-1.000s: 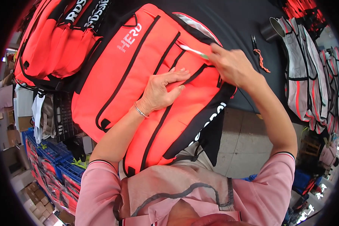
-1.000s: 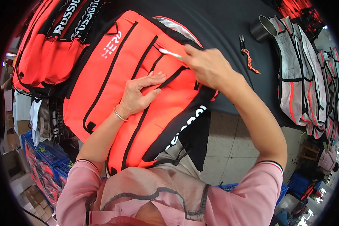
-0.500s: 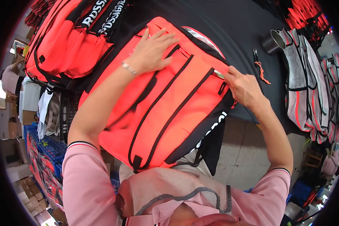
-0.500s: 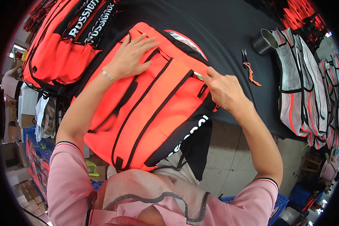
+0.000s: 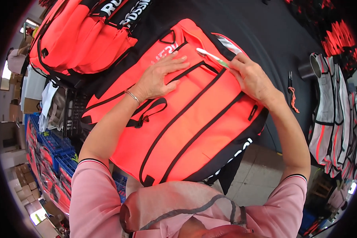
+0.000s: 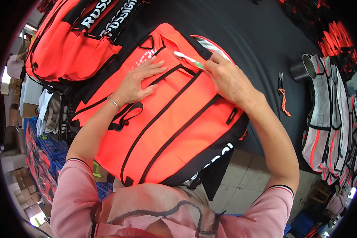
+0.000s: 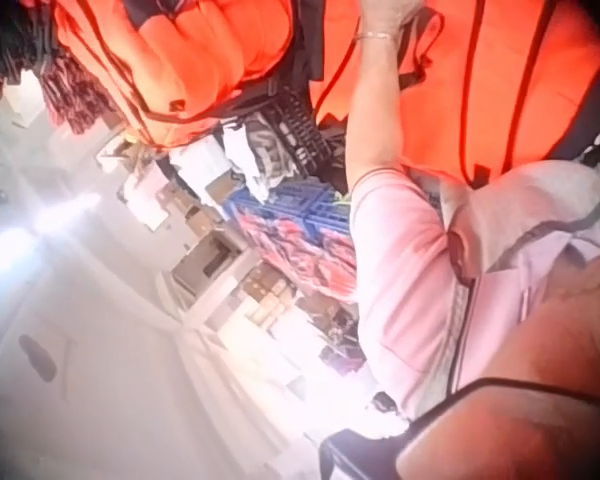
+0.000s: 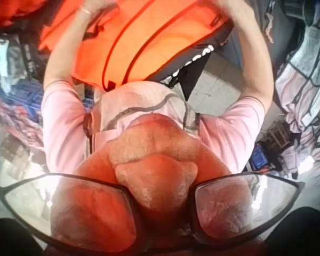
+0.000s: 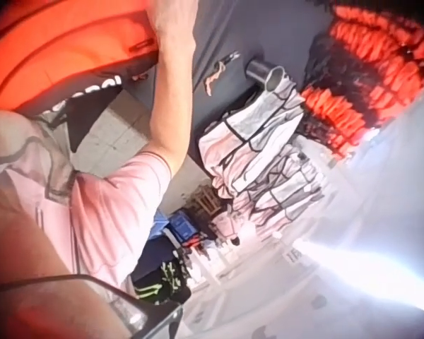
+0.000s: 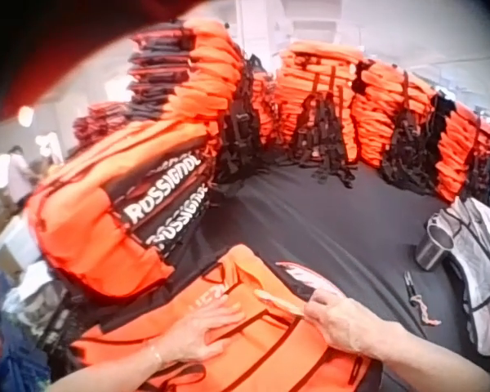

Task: Inspecting and preparing backpacks for packaging by checking seams, removing loose threads with snips, and cleaning surfaces with a brush.

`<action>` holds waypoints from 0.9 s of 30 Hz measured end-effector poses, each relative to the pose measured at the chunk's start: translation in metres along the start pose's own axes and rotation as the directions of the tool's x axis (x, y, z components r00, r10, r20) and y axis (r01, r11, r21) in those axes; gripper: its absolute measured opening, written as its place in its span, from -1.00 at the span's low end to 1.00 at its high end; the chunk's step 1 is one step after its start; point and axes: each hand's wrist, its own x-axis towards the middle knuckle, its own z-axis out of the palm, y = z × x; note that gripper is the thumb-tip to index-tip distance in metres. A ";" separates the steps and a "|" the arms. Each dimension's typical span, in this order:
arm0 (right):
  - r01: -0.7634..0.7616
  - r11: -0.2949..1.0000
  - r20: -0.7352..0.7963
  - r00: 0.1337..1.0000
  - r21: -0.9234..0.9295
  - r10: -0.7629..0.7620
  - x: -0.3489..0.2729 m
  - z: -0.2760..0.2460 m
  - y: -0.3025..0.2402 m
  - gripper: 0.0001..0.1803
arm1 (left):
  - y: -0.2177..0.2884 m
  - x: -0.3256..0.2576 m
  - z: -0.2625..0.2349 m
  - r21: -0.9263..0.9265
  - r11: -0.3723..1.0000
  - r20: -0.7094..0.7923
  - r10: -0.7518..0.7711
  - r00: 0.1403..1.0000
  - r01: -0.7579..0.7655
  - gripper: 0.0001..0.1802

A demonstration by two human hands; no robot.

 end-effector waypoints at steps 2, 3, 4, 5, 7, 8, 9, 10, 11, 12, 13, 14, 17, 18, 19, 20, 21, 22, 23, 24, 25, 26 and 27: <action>0.015 1.000 0.032 0.999 0.012 -0.016 0.007 0.007 0.001 -0.88 | 0.004 0.000 0.000 0.020 1.000 -0.009 -0.004 1.000 0.004 -0.35; 0.044 0.996 0.025 0.999 -0.071 -0.042 0.014 0.011 0.000 -0.88 | 0.004 -0.001 0.000 0.041 0.999 -0.014 0.005 1.000 -0.004 -0.35; 0.069 0.986 0.017 0.998 -0.155 -0.067 0.021 0.014 -0.001 -0.87 | 0.004 -0.001 0.002 0.040 0.999 -0.017 0.000 1.000 0.001 -0.35; 0.069 0.985 0.017 0.998 -0.157 -0.067 0.034 0.022 -0.001 -0.87 | 0.001 0.001 0.005 0.036 0.999 -0.027 0.016 1.000 -0.015 -0.35; 0.077 0.980 -0.039 0.996 -0.181 -0.086 0.060 0.040 0.002 -0.84 | -0.004 0.003 0.008 0.031 0.999 -0.044 0.039 0.998 -0.038 -0.35; 0.100 0.983 -0.067 0.991 -0.156 -0.112 0.063 0.043 0.003 -0.86 | -0.005 0.004 0.010 0.013 0.999 -0.038 0.029 0.999 -0.029 -0.35; 0.096 0.981 -0.068 0.992 -0.166 -0.108 0.059 0.038 0.007 -0.86 | -0.006 0.005 0.013 -0.007 1.000 -0.032 0.022 0.999 -0.023 -0.36; 0.094 0.988 -0.023 0.995 -0.124 -0.098 0.048 0.030 0.006 -0.90 | -0.005 0.006 0.013 -0.034 0.999 -0.030 0.010 0.999 -0.011 -0.36; 0.100 0.992 0.025 0.995 -0.071 -0.098 0.038 0.023 0.006 -0.91 | -0.007 0.003 0.012 -0.037 0.999 -0.033 -0.006 0.999 0.005 -0.36; 0.155 0.988 0.039 0.987 -0.007 -0.155 0.025 0.012 0.007 -0.91 | -0.009 0.001 0.009 -0.021 1.000 -0.048 0.015 0.999 -0.016 -0.36; 0.150 0.988 0.105 0.983 -0.018 -0.148 0.014 -0.001 0.006 -0.91 | -0.009 -0.002 0.008 -0.004 0.999 -0.059 0.036 0.998 -0.036 -0.36; 0.105 0.994 0.148 0.983 0.031 -0.108 0.007 -0.012 0.003 -0.91 | -0.009 -0.003 0.007 -0.012 0.999 -0.058 0.031 0.998 -0.031 -0.36; 0.091 0.994 0.134 0.986 0.052 -0.097 0.010 -0.006 0.013 -0.89 | -0.007 0.003 0.010 0.004 0.998 -0.062 0.063 0.996 -0.063 -0.36; 0.142 0.989 0.078 0.986 0.033 -0.144 0.015 0.000 0.018 -0.88 | -0.007 0.006 0.011 -0.006 0.998 -0.059 0.062 0.996 -0.062 -0.35; 0.106 0.994 0.059 0.993 0.016 -0.106 0.022 0.007 0.017 -0.89 | -0.008 0.005 0.012 -0.008 0.999 -0.058 0.045 0.997 -0.046 -0.35; 0.099 0.995 0.079 0.992 0.023 -0.101 0.020 0.004 0.017 -0.89 | -0.009 0.005 0.013 -0.012 0.999 -0.058 0.051 0.997 -0.052 -0.35; 0.091 0.995 0.098 0.991 0.030 -0.094 0.017 0.000 0.016 -0.89 | -0.009 0.007 0.014 -0.033 0.998 -0.058 0.046 0.997 -0.048 -0.35; 0.093 0.995 0.104 0.990 0.036 -0.097 0.011 -0.005 0.016 -0.89 | -0.012 0.003 0.014 -0.050 0.998 -0.056 0.026 0.998 -0.028 -0.35; 0.114 0.992 0.169 0.978 0.045 -0.120 -0.002 -0.016 0.018 -0.88 | -0.012 -0.001 0.013 -0.050 0.999 -0.056 0.012 0.998 -0.015 -0.35; 0.134 0.989 0.234 0.962 0.056 -0.144 -0.010 -0.021 0.019 -0.86 | -0.012 -0.003 0.009 -0.028 1.000 -0.061 0.011 0.998 -0.013 -0.35; 0.132 0.990 0.237 0.961 0.056 -0.141 -0.014 -0.025 0.017 -0.86 | -0.010 -0.002 0.007 -0.010 1.000 -0.066 0.024 0.998 -0.024 -0.35; 0.120 0.992 0.255 0.959 0.029 -0.124 -0.017 -0.028 0.016 -0.84 | -0.008 -0.003 0.007 0.006 1.000 -0.069 0.013 0.997 -0.013 -0.36; 0.112 0.994 0.272 0.956 0.003 -0.108 -0.019 -0.029 0.016 -0.82 | -0.007 -0.005 0.009 0.005 1.000 -0.070 0.010 0.997 -0.010 -0.36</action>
